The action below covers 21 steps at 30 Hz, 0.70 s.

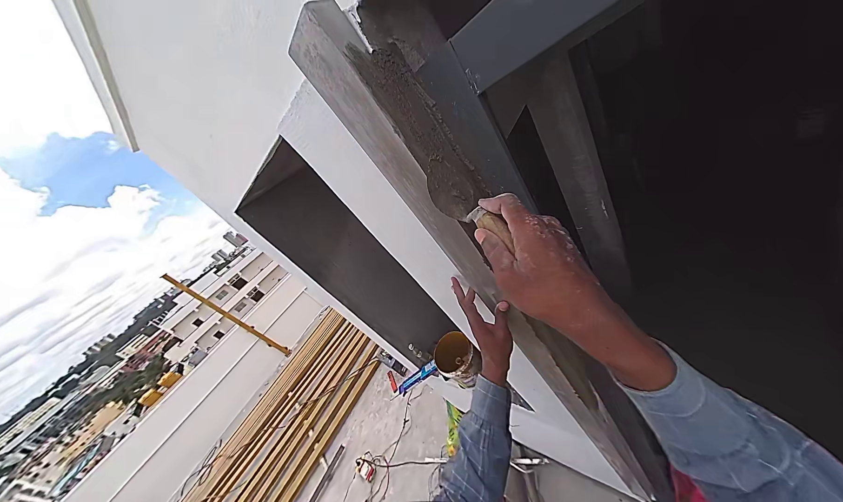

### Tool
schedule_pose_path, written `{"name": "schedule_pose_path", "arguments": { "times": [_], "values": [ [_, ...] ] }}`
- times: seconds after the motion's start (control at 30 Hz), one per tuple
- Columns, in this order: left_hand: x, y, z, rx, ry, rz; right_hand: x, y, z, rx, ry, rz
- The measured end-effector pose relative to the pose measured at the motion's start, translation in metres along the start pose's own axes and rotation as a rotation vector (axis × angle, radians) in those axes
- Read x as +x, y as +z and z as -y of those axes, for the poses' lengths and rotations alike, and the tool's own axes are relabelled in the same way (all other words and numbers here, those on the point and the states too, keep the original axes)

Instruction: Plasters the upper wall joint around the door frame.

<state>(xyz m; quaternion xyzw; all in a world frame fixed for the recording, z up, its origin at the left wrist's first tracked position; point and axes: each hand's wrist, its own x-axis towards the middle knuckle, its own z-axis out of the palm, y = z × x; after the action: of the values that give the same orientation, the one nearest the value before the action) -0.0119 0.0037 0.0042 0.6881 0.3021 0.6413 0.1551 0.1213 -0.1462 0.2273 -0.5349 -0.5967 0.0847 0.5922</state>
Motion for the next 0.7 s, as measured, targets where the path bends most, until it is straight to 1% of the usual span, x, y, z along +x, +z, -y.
{"name": "schedule_pose_path", "arguments": {
  "times": [0.1, 0.37, 0.47, 0.53, 0.57, 0.63, 0.67, 0.7],
  "values": [
    [0.001, 0.001, -0.001, -0.007, 0.033, 0.001, 0.015, -0.007, 0.015, -0.023, -0.061, -0.008],
    [0.000, 0.000, -0.004, -0.040, 0.020, 0.007, 0.040, -0.023, 0.039, -0.004, -0.176, -0.018],
    [0.001, 0.001, -0.003, -0.037, 0.015, 0.000, 0.066, -0.024, 0.057, -0.052, -0.181, -0.052],
    [0.002, 0.002, -0.002, -0.028, 0.023, -0.002, 0.091, -0.031, 0.075, -0.036, -0.165, -0.018],
    [0.001, 0.002, -0.002, -0.022, 0.029, 0.000, 0.100, -0.037, 0.079, 0.017, -0.193, -0.010],
    [0.000, 0.001, -0.003, -0.023, 0.033, -0.002, 0.105, -0.047, 0.075, 0.180, -0.303, -0.054],
    [0.001, 0.001, -0.003, -0.026, 0.027, -0.004, 0.098, -0.051, 0.067, 0.303, -0.344, -0.083],
    [0.001, 0.000, -0.004, -0.029, 0.020, 0.003, 0.082, -0.054, 0.055, 0.451, -0.337, -0.095]
  ]
}}
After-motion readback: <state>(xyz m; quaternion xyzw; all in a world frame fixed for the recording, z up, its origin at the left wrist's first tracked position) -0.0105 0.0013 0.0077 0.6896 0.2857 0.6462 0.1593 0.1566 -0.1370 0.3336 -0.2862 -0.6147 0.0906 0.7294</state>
